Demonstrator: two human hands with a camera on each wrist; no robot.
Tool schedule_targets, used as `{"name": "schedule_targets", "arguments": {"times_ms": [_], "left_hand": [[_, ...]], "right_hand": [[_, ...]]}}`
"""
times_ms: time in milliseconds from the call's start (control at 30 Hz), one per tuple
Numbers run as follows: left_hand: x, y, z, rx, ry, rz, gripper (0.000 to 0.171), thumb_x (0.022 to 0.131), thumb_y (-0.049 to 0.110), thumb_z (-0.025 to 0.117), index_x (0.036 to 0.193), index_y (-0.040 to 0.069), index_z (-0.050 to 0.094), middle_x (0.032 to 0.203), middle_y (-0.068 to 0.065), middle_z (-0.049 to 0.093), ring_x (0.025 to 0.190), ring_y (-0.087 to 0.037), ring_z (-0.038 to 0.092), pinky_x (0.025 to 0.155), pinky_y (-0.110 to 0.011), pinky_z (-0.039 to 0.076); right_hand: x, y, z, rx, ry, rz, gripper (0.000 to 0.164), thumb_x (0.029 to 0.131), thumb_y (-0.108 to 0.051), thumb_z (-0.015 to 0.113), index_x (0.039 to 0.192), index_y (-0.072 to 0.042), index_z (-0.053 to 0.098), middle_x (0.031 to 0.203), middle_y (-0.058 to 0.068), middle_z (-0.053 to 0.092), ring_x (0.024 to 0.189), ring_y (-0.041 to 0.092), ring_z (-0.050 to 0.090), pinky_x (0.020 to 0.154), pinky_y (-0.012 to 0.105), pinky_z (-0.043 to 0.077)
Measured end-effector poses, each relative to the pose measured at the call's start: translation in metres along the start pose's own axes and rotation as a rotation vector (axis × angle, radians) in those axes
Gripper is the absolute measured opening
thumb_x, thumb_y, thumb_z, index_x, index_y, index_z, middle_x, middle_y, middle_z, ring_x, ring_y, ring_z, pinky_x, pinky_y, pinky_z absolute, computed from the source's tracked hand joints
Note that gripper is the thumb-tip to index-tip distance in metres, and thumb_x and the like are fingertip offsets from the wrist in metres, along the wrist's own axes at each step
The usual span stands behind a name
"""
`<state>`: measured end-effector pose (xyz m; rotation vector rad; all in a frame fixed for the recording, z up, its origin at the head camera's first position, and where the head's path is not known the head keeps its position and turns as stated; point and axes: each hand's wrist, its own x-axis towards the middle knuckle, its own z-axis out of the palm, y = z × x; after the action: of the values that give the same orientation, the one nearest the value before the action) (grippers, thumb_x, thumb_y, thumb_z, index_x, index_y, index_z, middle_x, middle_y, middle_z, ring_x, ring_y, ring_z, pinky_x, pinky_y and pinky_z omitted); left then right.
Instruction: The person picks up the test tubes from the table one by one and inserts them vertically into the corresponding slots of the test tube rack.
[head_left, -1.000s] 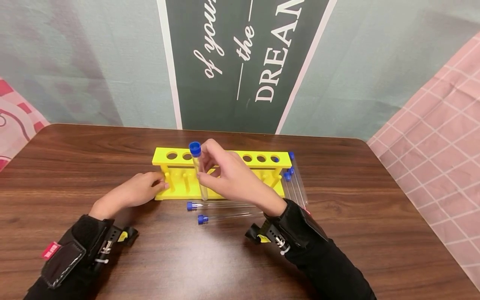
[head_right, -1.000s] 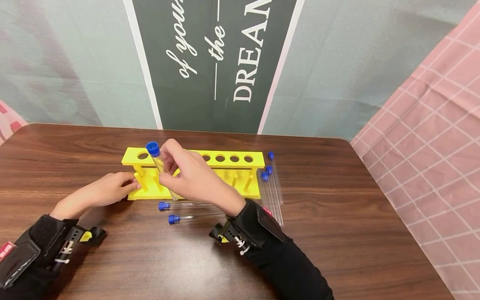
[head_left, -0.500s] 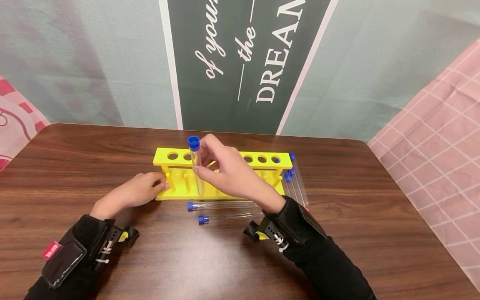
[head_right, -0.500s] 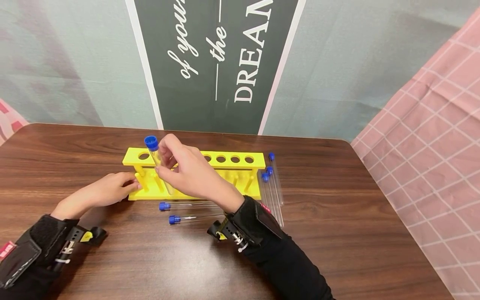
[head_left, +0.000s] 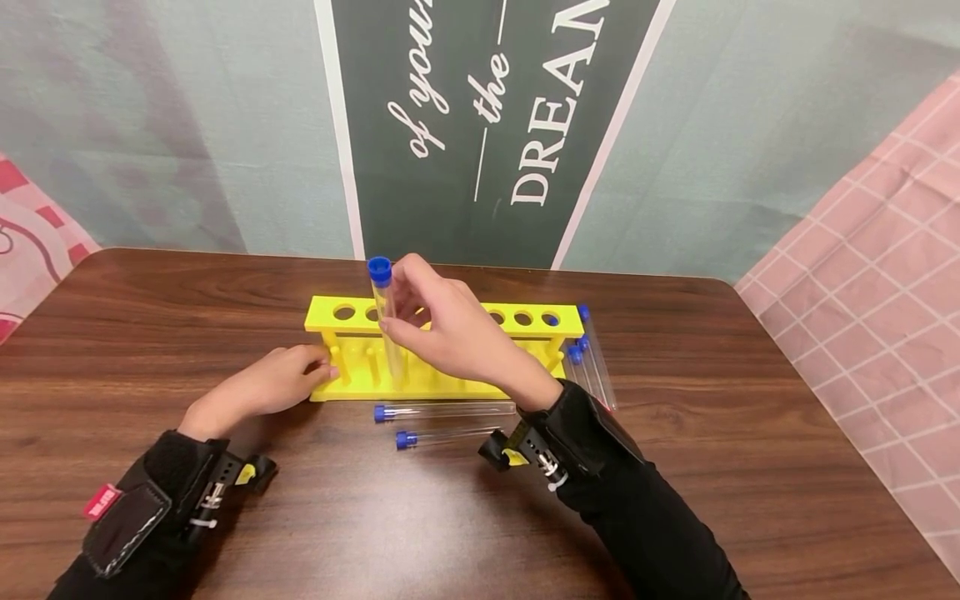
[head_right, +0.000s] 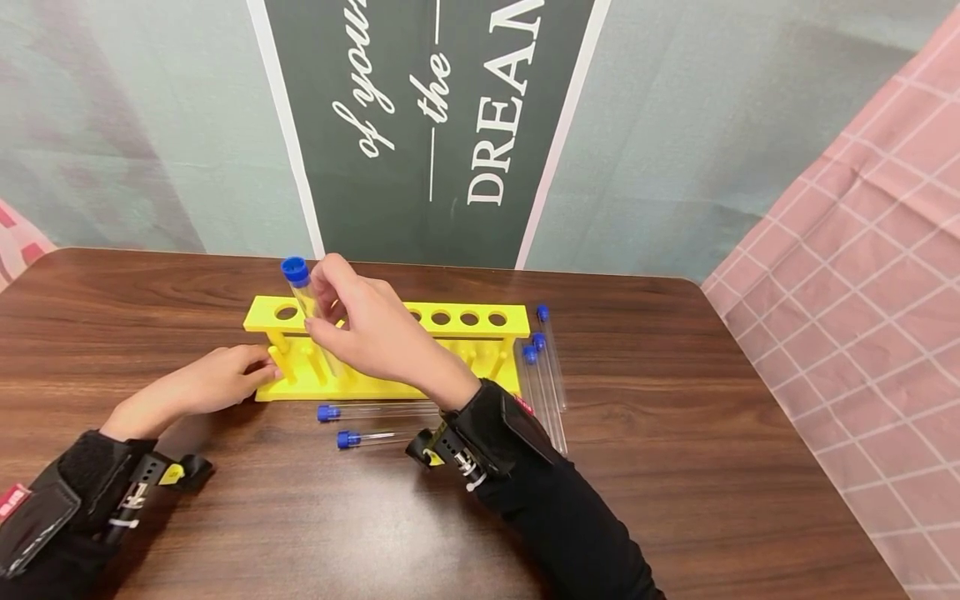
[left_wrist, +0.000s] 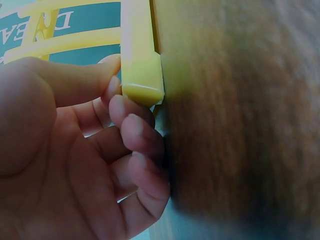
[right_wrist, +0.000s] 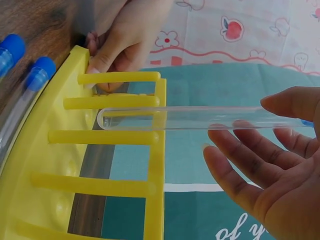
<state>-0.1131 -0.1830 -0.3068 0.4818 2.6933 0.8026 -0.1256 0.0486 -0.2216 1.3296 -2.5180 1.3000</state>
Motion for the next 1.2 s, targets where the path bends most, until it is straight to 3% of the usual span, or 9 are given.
{"name": "schedule_targets", "arguments": {"times_ms": [1200], "left_hand": [[0.001,0.000,0.001,0.021,0.000,0.007,0.019,0.094,0.015,0.050,0.080,0.003,0.048,0.063,-0.001,0.038,0.055,-0.014,0.037,0.053,-0.029,0.032]], "right_hand": [[0.027,-0.015,-0.006,0.019,-0.001,0.035,0.021,0.086,-0.005,0.060,0.098,-0.005,0.043,0.085,0.005,0.056,0.078,0.010,0.055,0.070,0.020,0.046]]}}
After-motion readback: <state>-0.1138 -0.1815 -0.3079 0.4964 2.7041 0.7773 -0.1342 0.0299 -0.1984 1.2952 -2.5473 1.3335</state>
